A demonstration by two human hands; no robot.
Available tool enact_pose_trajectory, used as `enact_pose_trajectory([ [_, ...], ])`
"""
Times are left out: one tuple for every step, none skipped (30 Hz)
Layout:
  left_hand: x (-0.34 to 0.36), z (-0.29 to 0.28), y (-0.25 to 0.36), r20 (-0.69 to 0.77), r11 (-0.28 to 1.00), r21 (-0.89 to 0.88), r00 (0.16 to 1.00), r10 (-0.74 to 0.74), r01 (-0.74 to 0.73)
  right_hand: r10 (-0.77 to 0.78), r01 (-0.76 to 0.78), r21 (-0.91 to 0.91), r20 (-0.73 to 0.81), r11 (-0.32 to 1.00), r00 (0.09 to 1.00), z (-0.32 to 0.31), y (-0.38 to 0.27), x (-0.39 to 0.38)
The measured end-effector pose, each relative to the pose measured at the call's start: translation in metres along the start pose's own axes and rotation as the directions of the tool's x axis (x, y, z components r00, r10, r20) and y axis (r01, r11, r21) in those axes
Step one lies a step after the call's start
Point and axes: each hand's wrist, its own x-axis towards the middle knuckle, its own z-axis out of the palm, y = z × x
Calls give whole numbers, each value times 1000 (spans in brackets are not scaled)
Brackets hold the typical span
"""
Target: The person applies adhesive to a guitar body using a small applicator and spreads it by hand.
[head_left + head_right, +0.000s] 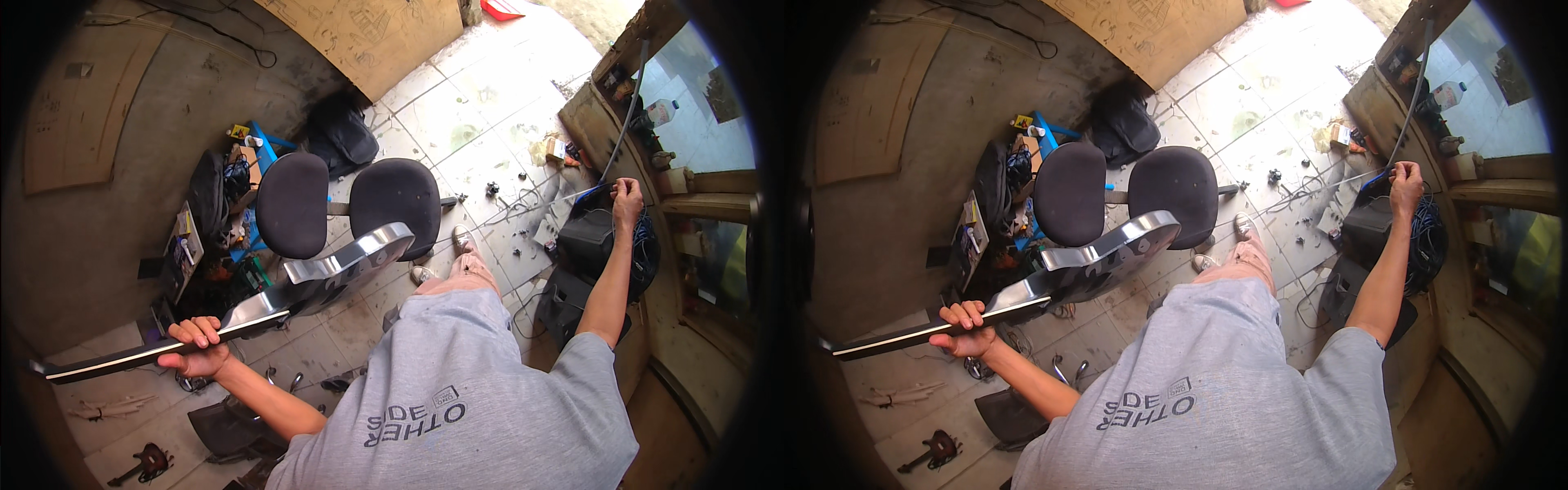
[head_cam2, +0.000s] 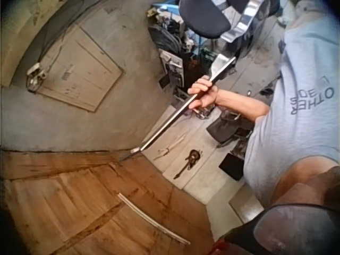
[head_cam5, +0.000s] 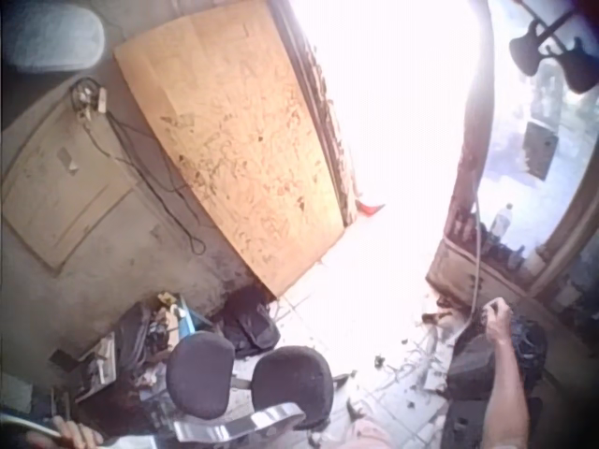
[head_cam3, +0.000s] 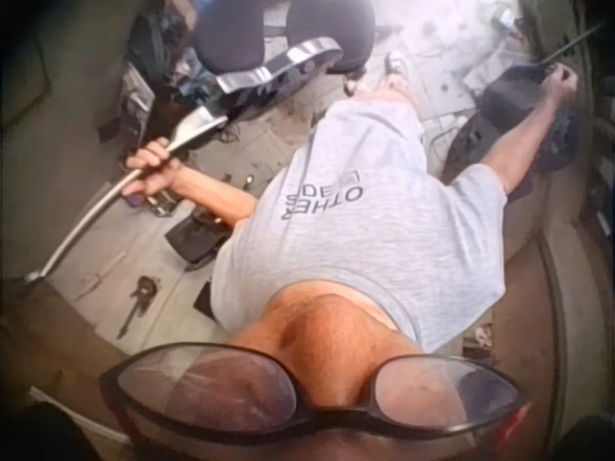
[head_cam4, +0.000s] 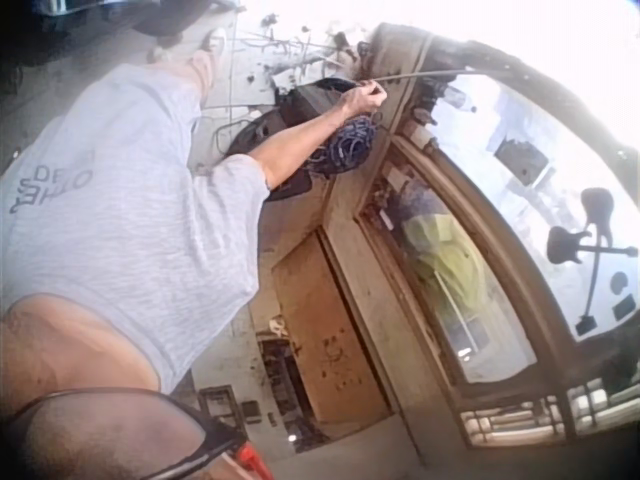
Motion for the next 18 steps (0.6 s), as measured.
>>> enact_pose_trajectory([
  [0,1,2,19,1000,12,1000,-13,12,4,-4,10,-6,1000,1000,-5,0,5],
  [1,1,4,57,1000,16,998,-24,23,9,-9,19,-12,1000,1000,-9,0,9],
  [3,1,5,98,999,18,994,-38,36,9,-9,48,-14,999,1000,-14,6,16],
  [4,2,5,137,999,19,989,-49,47,-24,25,36,-33,999,999,-21,7,22],
  [4,3,5,106,999,35,993,-43,40,-38,40,44,-38,998,999,-25,10,30],
  [4,3,3,77,998,45,996,-37,34,-53,55,49,-47,997,997,-32,19,40],
  [3,4,2,44,998,59,999,-29,26,-66,69,71,-47,995,997,-38,21,48],
  [3,6,1,33,998,56,999,-34,32,-79,83,93,-48,992,996,-47,22,56],
  [3,7,1,34,997,65,999,-32,30,-91,96,120,-47,988,995,-51,20,62],
  [4,6,0,38,997,74,999,-29,26,-96,104,142,-64,984,993,-57,15,68],
  [4,5,1,59,996,84,998,-35,30,-94,103,147,-68,984,993,-61,10,73],
  [3,2,1,82,995,94,996,-41,33,-91,102,151,-73,983,993,-67,6,78],
  [2,0,1,102,994,102,994,-47,36,-119,130,132,-90,983,989,-72,5,85],
  [0,-1,0,98,995,95,994,-45,36,-146,158,114,-106,981,984,-78,3,92],
  [0,-2,-3,95,996,86,994,-44,36,-173,185,94,-122,978,977,-84,2,101],
  [-1,-2,-4,93,996,81,995,-42,35,-170,181,62,-146,982,975,-92,3,108],
  [-1,-2,-6,89,997,69,995,-46,40,-167,175,31,-170,984,971,-101,3,115],
  [0,1,-8,79,997,62,996,-50,45,-165,168,0,-193,986,967,-110,4,123],
])
